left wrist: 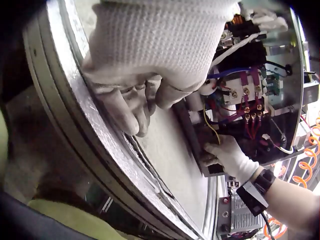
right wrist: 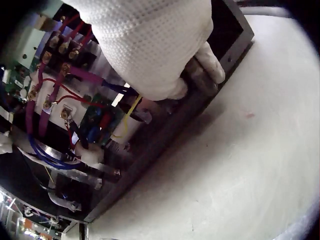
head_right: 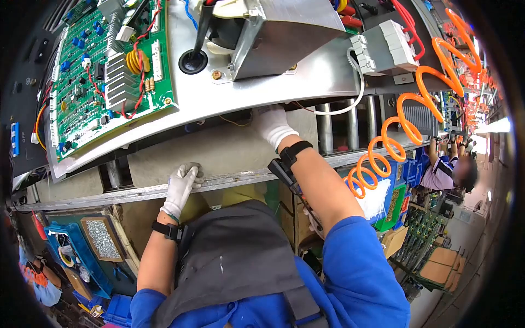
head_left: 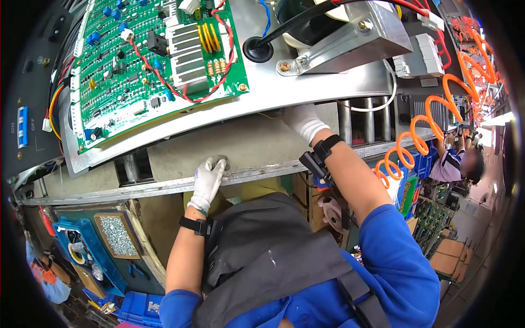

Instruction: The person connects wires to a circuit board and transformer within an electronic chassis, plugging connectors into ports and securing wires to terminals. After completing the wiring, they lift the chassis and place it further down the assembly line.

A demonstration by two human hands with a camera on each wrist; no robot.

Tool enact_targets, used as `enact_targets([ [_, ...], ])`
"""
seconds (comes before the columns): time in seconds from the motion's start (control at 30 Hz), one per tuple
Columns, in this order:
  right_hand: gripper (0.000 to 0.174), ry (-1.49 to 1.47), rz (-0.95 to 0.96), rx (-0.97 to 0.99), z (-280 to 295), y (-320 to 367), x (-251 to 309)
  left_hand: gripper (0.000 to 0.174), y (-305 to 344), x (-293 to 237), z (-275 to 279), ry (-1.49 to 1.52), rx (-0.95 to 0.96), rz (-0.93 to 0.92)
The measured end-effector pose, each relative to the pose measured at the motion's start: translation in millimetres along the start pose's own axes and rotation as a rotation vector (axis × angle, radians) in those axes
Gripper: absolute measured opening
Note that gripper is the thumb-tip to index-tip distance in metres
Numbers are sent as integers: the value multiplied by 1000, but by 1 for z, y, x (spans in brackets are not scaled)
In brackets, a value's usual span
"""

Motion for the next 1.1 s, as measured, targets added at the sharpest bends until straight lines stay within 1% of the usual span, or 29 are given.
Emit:
enact_targets([
  [0.07, 37, -25, 10, 17, -2, -7, 2, 22, 0, -4, -1, -19, -9, 4],
  [0.13, 37, -99, -29, 139, 3, -11, 8, 22, 4, -5, -1, -44, -28, 12],
  [0.17, 37, -156, -53, 159, -6, -15, 4, 22, 4, -5, -2, -15, -25, 5],
  [0.2, 37, -170, -46, 157, -12, -14, 1, 21, 3, -2, -2, 17, -20, -3],
  [0.3, 34, -141, -40, 14, -12, -7, -4, 24, 2, 4, -1, -13, -31, -5],
  [0.37, 32, -146, -53, 4, -6, -5, -3, 24, 0, 4, -4, -19, -37, -13],
  [0.4, 31, -156, -72, -6, -5, -5, -1, 21, -4, 7, -5, -7, -59, 33],
  [0.43, 29, -116, -40, -24, -18, -8, -2, 18, -5, 12, -1, 0, -87, 83],
  [0.47, 29, -140, -28, -25, -21, -9, -4, 18, -8, 19, 1, -13, -109, 89],
  [0.53, 29, -193, -39, 48, -10, -13, 0, 19, -13, 22, 4, -262, -124, -156],
  [0.6, 29, -133, -59, 169, -3, -14, 4, 22, 1, -5, -3, 18, -120, -50],
  [0.63, 30, -112, -58, 72, -12, -17, 1, 18, -1, -3, 10, -190, -370, -61],
  [0.67, 30, -88, -61, -22, -29, -19, -3, 18, 2, -15, 24, -200, -394, -66],
  [0.7, 32, 8, 14, -178, -43, -20, -9, 17, 9, -35, 41, -181, -536, -131],
  [0.73, 35, -82, -27, 28, -36, -20, -12, 16, 17, -52, 55, -159, -673, -193],
  [0.8, 39, -497, -99, -156, -27, 1, -22, 20, 21, -76, 73, 341, -739, -481],
  [0.83, 43, -686, -152, -236, -26, 11, -17, 24, 22, -90, 77, 295, -804, -565],
  [0.87, 44, -734, -269, -264, -29, 28, -10, 24, 22, -102, 83, 293, -801, -567],
  [0.93, 52, -810, -392, -389, -11, 59, 26, 24, 9, -116, 89, -132, -634, -334],
  [1.0, 64, -1230, -421, -220, -31, 67, 54, 28, -21, -104, 101, -149, -582, -338],
  [1.03, 75, -1150, -440, -65, -23, 70, 73, 27, -27, -101, 106, -284, -588, -347],
  [1.07, 78, -1195, -447, 100, -13, 72, 94, 27, -33, -100, 111, -419, -592, -363],
  [1.1, 72, -1053, -358, 230, 7, 72, 112, 27, -30, -98, 112, -414, -585, -367],
])
Point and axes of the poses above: each hand's wrist, its own y-axis away from the middle knuckle, its own z-axis out of the back of the hand, x = y × z, the point moved 3 cm from there along -y, towards the middle knuckle, and after that the axes turned 1 degree about -x, right-handed, at the moved point
